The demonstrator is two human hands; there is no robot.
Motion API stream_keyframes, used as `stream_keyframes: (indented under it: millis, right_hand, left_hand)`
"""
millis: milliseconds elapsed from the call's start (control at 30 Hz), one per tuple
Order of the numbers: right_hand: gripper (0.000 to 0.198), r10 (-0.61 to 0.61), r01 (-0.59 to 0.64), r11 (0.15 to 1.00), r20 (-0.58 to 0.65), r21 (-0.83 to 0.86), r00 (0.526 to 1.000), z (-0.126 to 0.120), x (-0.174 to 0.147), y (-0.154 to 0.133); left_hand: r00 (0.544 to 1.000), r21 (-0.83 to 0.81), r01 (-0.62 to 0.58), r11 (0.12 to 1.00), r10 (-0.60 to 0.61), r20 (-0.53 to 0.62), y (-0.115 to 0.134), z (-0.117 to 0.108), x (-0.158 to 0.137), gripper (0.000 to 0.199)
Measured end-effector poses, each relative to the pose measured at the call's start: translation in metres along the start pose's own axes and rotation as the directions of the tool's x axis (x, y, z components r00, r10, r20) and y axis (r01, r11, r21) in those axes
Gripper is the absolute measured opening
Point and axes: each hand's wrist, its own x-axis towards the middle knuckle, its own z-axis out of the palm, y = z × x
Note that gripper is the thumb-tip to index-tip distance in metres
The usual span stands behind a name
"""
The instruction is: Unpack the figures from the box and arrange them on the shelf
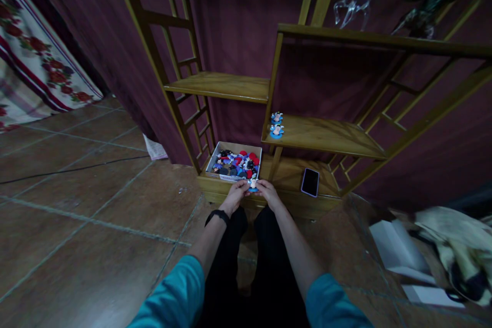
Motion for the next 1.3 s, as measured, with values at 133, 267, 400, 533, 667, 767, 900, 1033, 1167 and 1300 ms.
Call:
stream_keyframes:
  millis: [133,267,400,533,667,767,900,1033,1167,1300]
  right_hand:
    - [0.037,0.005,-0.005,1.0,-0.009,0.002,1.0,-0.0006,0.0007,0.0008]
    - [0.037,0.006,-0.006,1.0,-0.005,0.001,1.0,0.0,-0.0001,-0.0003]
    - [0.037,0.004,-0.004,1.0,-0.015,-0.018,1.0,0.0007,-0.0015,-0.002]
    - [0.036,0.009,-0.009,1.0,-0.008,-0.028,1.0,0.0006,-0.0015,-0.0025]
    - [0.035,0.005,-0.005,1.0,0.003,-0.031,1.0,0.0007,-0.0026,-0.0034]
    - [0.035,0.005,-0.005,1.0,0.004,-0.029,1.0,0.0013,-0.0041,-0.005]
    - [0.035,0.006,-0.006,0.999,0.004,-0.038,1.0,0.0023,-0.0052,-0.0068]
    - [0.035,0.01,-0.01,0.999,0.006,-0.042,1.0,0.0025,-0.0049,-0.0062]
    - [0.034,0.004,-0.004,0.999,0.019,-0.042,1.0,0.0013,-0.0041,-0.004]
    - [0.034,0.009,-0.008,0.999,0.02,-0.053,1.0,0.0004,-0.0033,-0.0026]
  left_hand:
    - [1.0,0.011,-0.002,1.0,0.002,0.01,-0.0007,-0.001,0.0009,0.021]
    - [0.999,0.04,-0.01,0.999,0.009,0.034,0.0007,-0.0002,0.0001,0.025]
    - [0.998,0.069,-0.021,0.997,0.018,0.052,0.0042,0.0019,-0.0031,0.028]
    - [0.998,0.096,-0.03,0.995,0.024,0.066,0.0069,0.0037,-0.0062,0.028]
    - [0.998,0.112,-0.039,0.993,0.032,0.062,0.007,0.0036,-0.0063,0.029]
    - [0.998,0.113,-0.037,0.993,0.031,0.058,0.0065,0.0031,-0.0054,0.029]
    - [0.997,0.122,-0.044,0.992,0.036,0.065,0.0068,0.0032,-0.0051,0.029]
    - [0.998,0.122,-0.036,0.992,0.029,0.059,0.0075,0.004,-0.0058,0.029]
    - [0.999,0.126,-0.03,0.992,0.024,0.048,0.0083,0.0047,-0.0066,0.029]
    - [0.999,0.126,-0.024,0.992,0.02,0.037,0.0086,0.0047,-0.0067,0.03]
